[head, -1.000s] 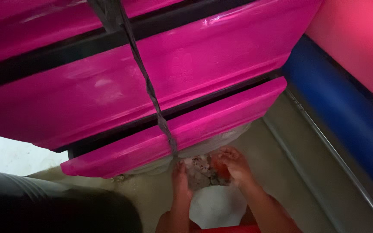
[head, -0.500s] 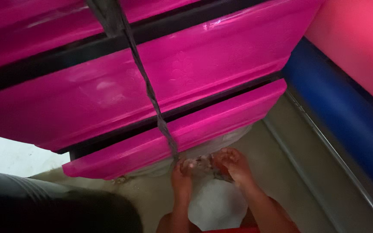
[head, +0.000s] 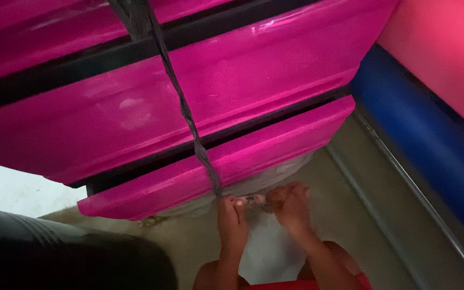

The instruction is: The person sits on a red stool and wipes the bottom edge of a pink drawer unit with a patterned cloth. They repeatedly rub the lower horizontal surface and the seam between the drawers, focusing on the area near the floor.

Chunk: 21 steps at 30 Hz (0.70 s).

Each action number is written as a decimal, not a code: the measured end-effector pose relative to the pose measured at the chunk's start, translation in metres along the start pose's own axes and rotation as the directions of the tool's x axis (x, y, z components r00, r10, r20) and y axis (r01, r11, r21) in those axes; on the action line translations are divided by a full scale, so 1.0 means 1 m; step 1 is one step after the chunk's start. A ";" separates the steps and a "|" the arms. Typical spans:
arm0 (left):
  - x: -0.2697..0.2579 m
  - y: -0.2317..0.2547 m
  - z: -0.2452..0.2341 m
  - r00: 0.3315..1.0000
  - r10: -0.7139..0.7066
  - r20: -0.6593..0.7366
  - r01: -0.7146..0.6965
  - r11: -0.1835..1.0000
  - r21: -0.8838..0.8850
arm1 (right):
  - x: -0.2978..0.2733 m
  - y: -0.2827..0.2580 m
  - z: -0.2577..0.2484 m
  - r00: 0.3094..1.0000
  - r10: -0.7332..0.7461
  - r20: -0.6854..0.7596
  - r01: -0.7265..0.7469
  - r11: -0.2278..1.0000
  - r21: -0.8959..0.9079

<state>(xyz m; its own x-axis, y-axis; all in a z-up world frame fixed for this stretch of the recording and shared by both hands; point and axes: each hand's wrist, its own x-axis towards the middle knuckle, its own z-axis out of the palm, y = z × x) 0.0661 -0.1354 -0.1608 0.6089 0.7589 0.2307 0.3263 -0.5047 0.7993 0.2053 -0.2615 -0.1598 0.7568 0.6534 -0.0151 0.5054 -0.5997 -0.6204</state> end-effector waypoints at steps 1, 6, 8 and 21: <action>0.000 0.007 -0.002 0.999 -0.019 0.026 0.021 0.999 -0.045 | -0.001 -0.005 -0.003 0.988 -0.013 -0.151 0.013 1.000 0.002; 0.008 0.050 -0.008 0.985 0.037 0.168 -0.015 0.991 -0.134 | -0.012 -0.022 -0.014 0.897 0.082 -0.435 0.076 0.940 0.333; 0.009 0.066 -0.010 0.933 0.350 0.081 -0.336 0.930 -0.146 | -0.009 -0.021 -0.018 0.944 0.233 -0.234 0.076 0.535 0.841; 0.126 0.017 -0.178 0.697 0.461 -0.550 -0.295 0.882 0.367 | 0.106 -0.026 -0.168 0.560 -0.272 -0.782 0.481 0.876 0.039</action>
<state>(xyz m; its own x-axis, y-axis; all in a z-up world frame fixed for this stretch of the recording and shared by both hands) 0.0195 0.0247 -0.0188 0.1771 0.5221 0.8343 0.3738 -0.8198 0.4337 0.3421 -0.2537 -0.0134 0.6104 0.1679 0.7741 0.7904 -0.1929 -0.5815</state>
